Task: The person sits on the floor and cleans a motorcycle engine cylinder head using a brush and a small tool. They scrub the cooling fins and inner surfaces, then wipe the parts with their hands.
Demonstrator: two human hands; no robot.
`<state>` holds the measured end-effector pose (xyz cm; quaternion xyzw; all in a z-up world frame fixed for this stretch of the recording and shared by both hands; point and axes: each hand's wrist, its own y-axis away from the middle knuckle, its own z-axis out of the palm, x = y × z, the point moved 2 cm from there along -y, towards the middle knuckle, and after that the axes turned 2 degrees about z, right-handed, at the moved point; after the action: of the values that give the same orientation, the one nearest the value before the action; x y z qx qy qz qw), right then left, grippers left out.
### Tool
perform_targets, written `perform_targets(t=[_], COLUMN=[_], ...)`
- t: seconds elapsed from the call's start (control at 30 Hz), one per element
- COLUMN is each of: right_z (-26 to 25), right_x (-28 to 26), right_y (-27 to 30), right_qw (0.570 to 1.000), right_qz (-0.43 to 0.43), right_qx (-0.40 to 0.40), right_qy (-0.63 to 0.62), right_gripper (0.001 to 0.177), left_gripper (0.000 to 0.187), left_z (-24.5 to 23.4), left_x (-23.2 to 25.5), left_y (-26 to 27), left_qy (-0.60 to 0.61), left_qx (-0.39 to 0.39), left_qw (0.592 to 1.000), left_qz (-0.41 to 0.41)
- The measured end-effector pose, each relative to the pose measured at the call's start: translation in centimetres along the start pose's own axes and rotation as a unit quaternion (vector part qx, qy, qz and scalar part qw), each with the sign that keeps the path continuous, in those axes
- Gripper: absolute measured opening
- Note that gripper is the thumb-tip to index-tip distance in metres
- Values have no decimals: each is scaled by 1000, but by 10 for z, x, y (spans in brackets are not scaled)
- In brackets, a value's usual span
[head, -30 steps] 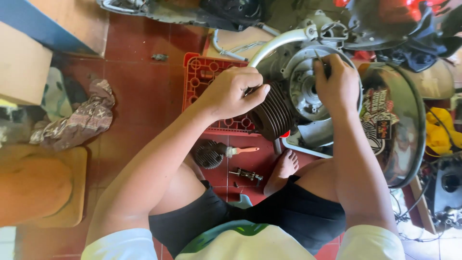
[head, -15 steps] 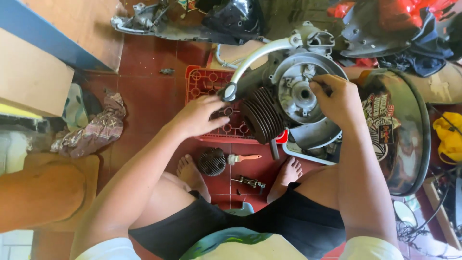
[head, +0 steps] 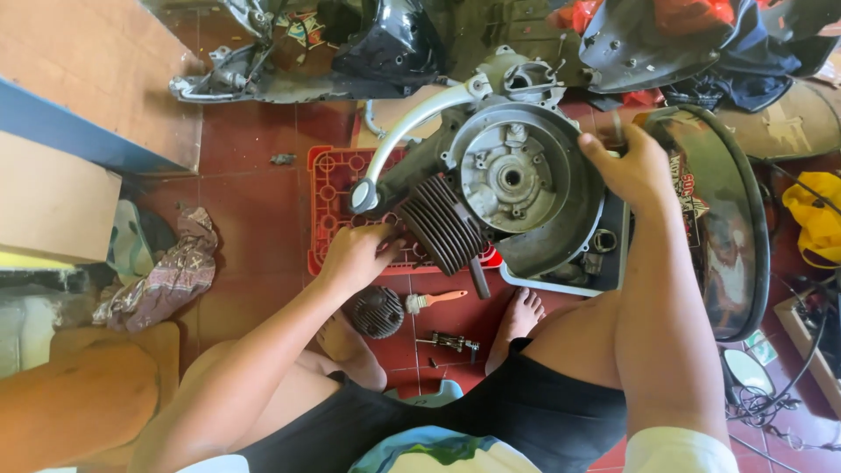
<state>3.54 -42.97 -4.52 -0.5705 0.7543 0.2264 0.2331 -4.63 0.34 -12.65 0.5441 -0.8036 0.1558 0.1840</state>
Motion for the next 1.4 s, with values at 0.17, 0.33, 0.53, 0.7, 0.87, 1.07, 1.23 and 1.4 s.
perform_targets(t=[0.17, 0.33, 0.53, 0.7, 0.87, 1.07, 1.23, 1.4], right_z=[18, 24, 25, 26, 17, 9, 20, 29], right_x=[-27, -27, -26, -22, -35, -44, -27, 8], right_y=[7, 7, 7, 6, 15, 20, 12, -6], right_qw=[993, 988, 988, 987, 987, 986, 992, 991], right_qz=[59, 95, 105, 115, 100, 64, 57, 45], right_qx=[-101, -120, -114, -110, -122, -139, -101, 23], right_qy=[-8, -26, -22, -25, -4, 60, 51, 121], right_gripper=[48, 39, 39, 36, 41, 45, 35, 51], left_gripper=[14, 15, 18, 16, 19, 30, 32, 45], left_z=[1, -7, -19, -28, -28, -72, -86, -87], left_x=[-6, -5, 2, 7, -1, 12, 4, -10], left_y=[-2, 0, -2, -3, -8, -27, -34, -34], left_qy=[-129, -138, -135, -126, -136, -85, -36, -7], left_qx=[57, 51, 22, -17, -12, -104, -113, -12], left_qw=[984, 984, 989, 992, 991, 991, 993, 999], left_qz=[105, 97, 58, 8, 4, 17, -9, 39])
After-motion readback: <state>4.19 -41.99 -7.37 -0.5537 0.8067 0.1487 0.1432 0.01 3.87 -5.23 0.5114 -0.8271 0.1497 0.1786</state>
